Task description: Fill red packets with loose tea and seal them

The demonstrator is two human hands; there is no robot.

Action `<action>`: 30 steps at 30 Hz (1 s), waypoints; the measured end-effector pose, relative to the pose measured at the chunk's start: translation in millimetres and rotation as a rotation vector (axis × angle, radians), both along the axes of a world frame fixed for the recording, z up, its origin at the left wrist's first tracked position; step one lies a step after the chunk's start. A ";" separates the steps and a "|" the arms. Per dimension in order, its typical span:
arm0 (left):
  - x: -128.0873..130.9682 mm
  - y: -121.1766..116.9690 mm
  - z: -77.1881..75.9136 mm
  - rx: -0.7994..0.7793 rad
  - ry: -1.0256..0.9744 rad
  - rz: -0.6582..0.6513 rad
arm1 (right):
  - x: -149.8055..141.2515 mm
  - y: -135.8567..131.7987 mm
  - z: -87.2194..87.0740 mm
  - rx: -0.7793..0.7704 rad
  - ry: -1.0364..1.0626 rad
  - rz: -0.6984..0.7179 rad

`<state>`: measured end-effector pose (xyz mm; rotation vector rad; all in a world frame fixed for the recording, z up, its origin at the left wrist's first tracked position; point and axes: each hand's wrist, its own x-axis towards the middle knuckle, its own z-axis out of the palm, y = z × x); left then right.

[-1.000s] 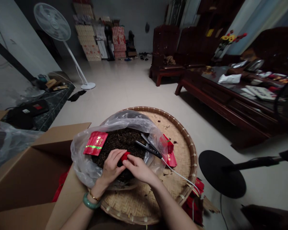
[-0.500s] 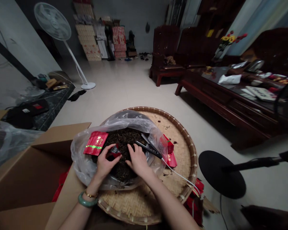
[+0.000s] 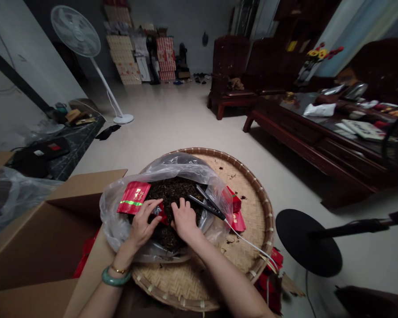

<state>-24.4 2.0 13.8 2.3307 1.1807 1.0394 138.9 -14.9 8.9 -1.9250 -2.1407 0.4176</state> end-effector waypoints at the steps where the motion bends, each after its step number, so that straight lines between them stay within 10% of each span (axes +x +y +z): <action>1: -0.6 -0.1 2.7 -0.015 -0.013 0.012 | 0.7 0.2 -1.0 0.000 0.002 0.004; 13: 3.6 1.9 15.3 -0.275 -0.339 0.128 | 32.6 11.1 -14.4 0.091 0.867 -0.116; 23: 2.5 2.9 28.7 -0.204 -0.214 0.167 | 33.3 -1.2 3.9 -0.591 1.903 -0.314; 30: 1.8 3.2 32.9 -0.182 -0.109 0.180 | 31.7 -3.4 8.3 -0.733 2.089 -0.350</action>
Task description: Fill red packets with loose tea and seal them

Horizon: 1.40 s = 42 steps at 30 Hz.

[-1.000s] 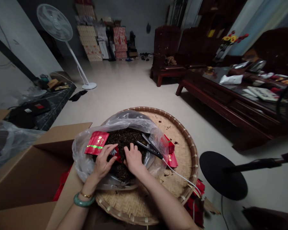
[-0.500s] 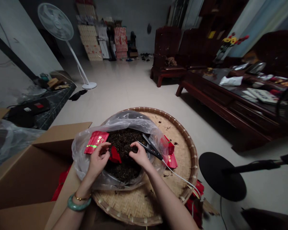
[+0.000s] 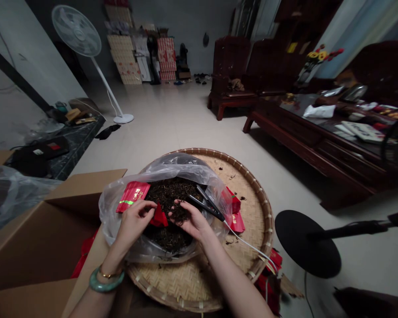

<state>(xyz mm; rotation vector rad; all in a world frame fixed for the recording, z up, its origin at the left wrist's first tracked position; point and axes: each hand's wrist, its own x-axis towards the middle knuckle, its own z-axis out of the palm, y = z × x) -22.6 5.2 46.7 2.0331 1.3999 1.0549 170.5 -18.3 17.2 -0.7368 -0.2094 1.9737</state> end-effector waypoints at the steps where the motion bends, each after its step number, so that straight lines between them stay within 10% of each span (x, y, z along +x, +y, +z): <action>1: 0.0 0.2 -0.1 0.008 0.004 -0.006 | -0.6 -0.3 0.0 0.007 -0.003 -0.008; 34: 34.7 -0.2 7.9 0.019 0.209 -0.121 | 3.8 8.3 28.3 -0.074 0.102 -0.243; 42: 44.9 -1.6 4.4 -0.004 0.103 -0.105 | 6.6 7.2 51.8 0.202 -0.114 -0.006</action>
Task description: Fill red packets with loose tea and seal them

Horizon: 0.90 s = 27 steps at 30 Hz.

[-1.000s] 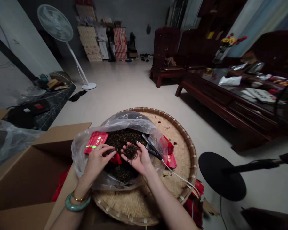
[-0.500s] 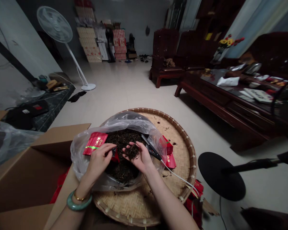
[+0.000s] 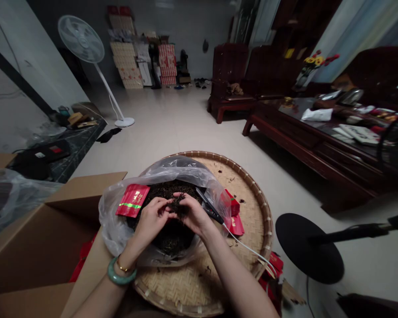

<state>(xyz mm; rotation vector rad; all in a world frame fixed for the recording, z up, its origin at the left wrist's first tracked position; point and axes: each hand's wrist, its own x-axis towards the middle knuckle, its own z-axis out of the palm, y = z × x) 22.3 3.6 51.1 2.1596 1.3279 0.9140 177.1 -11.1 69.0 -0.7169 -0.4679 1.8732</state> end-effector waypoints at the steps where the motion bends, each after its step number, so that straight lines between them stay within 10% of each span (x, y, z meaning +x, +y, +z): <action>1: 0.5 0.2 -1.3 -0.010 -0.028 0.001 | 0.7 0.0 2.3 0.037 -0.066 0.035; 13: -0.1 5.0 -15.3 -0.164 -0.333 0.120 | 11.5 11.4 16.4 0.678 -1.165 0.215; 27: 0.3 4.2 -21.1 -0.172 -0.410 0.115 | 7.3 16.5 21.5 0.855 -1.468 0.329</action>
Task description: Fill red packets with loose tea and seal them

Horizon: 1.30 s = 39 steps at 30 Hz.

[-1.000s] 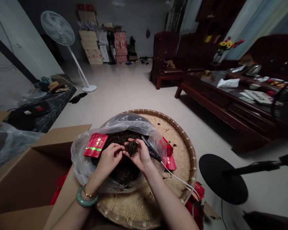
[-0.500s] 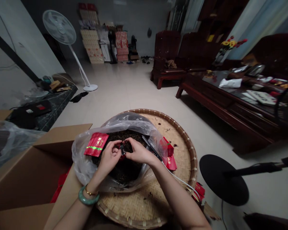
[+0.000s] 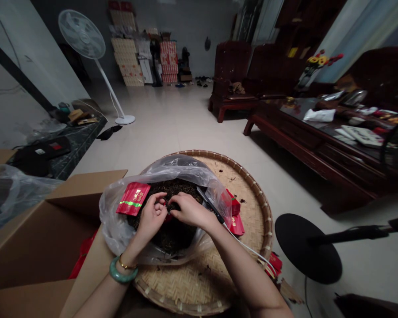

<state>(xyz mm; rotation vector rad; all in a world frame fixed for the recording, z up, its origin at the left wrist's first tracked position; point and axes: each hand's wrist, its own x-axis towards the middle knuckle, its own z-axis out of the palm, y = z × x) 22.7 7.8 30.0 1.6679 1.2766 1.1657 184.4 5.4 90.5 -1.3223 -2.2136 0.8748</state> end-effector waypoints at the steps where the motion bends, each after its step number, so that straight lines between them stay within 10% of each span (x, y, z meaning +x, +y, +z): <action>1: 0.5 -0.9 0.6 0.015 0.017 -0.012 | 1.0 2.0 0.3 -0.017 -0.005 0.010; 6: 2.1 -5.0 1.3 0.077 0.055 -0.096 | 6.5 9.2 -1.1 -0.225 0.014 0.026; 39: 13.9 -11.7 -0.4 0.253 0.147 0.038 | -8.2 -2.6 -4.2 0.003 -0.208 -0.107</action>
